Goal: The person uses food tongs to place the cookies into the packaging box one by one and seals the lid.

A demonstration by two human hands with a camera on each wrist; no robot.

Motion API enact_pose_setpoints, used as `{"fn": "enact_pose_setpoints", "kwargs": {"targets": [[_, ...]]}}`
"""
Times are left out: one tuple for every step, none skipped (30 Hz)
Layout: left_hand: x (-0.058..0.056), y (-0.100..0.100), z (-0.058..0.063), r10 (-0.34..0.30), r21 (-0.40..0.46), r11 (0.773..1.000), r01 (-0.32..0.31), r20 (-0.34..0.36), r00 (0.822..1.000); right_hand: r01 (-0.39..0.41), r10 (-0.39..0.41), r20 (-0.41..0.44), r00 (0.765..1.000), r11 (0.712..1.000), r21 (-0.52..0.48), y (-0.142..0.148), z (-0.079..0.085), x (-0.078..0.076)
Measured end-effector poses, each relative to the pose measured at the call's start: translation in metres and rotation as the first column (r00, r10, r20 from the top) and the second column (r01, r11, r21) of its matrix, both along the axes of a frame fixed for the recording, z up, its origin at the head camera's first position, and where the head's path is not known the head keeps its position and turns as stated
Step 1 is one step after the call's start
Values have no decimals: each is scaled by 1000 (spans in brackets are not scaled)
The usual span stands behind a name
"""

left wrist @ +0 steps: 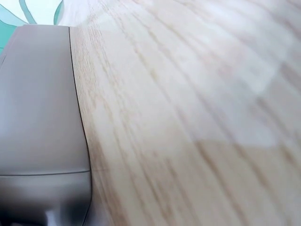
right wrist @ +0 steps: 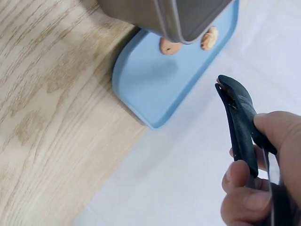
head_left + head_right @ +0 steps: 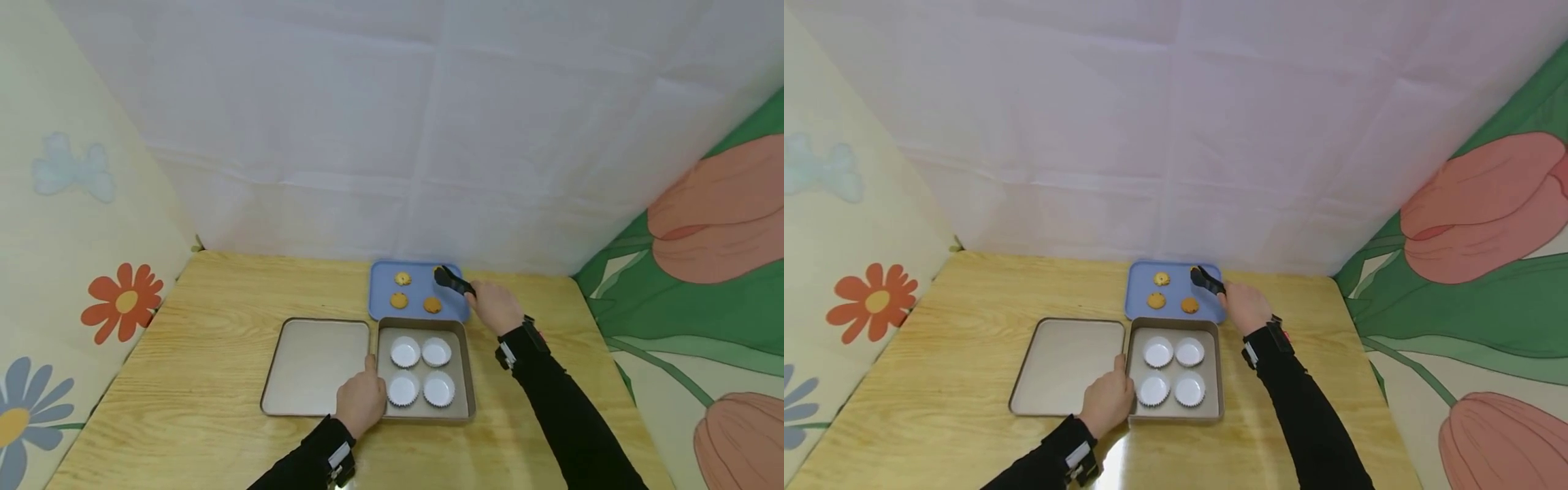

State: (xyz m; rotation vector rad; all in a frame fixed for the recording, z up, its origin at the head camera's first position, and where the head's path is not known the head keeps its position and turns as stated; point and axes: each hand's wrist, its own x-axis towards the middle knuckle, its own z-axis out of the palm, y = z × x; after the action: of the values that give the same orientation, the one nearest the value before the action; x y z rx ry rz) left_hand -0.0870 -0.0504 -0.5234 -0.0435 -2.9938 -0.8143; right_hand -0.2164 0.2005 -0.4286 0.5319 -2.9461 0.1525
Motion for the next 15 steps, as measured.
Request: {"fn": "enact_pose_setpoints", "kwargs": {"targets": [[0, 0, -1, 1, 0, 1000, -1, -3, 1000, -7, 7, -12, 1000, 1000, -17, 1, 1, 4], [0, 0, -1, 2, 0, 1000, -2, -7, 1000, -14, 13, -26, 1000, 999, -31, 3, 3, 8], [0, 0, -1, 0, 1, 1000, 0, -6, 1000, -18, 16, -36, 999, 999, -43, 5, 5, 13], [0, 0, -1, -1, 0, 1000, 1, -2, 1000, -22, 20, -45, 999, 998, -53, 6, 6, 18], [0, 0, 0, -1, 2, 1000, 1, 2, 1000, -26, 22, -52, 998, 998, -60, 8, 7, 23], [0, 0, 0, -2, 2, 1000, 2, 9, 1000, -25, 21, -57, 998, 998, -58, 9, 8, 28], [0, 0, -1, -2, -1, 1000, 2, 16, 1000, -26, 23, -67, 997, 999, -47, 11, 9, 34], [-1, -1, 0, -2, -2, 1000, 2, 20, 1000, -25, 22, -77, 997, 999, -36, 12, 10, 40], [-1, -1, 0, -3, -4, 1000, 3, 22, 1000, -27, 25, -88, 996, 999, -19, 13, 10, 46], [-2, -1, 0, -3, -3, 1000, 3, 22, 1000, -29, 28, -100, 995, 1000, 0, 13, 10, 52], [-2, -1, 0, -4, -1, 1000, 4, 22, 1000, -33, 35, -116, 993, 999, 22, 13, 11, 58], [-3, -2, 1, -4, 2, 1000, 4, 23, 1000, -36, 42, -135, 990, 998, 49, 14, 11, 64], [-3, -2, 1, -6, 4, 1000, 6, 27, 1000, -43, 54, -156, 986, 996, 75, 14, 11, 70], [-3, -2, 1, -7, 6, 1000, 7, 30, 1000, -48, 65, -172, 983, 994, 103, 14, 10, 76], [-4, -2, 1, -9, 7, 1000, 8, 36, 999, -55, 79, -187, 979, 990, 133, 13, 9, 82]]}}
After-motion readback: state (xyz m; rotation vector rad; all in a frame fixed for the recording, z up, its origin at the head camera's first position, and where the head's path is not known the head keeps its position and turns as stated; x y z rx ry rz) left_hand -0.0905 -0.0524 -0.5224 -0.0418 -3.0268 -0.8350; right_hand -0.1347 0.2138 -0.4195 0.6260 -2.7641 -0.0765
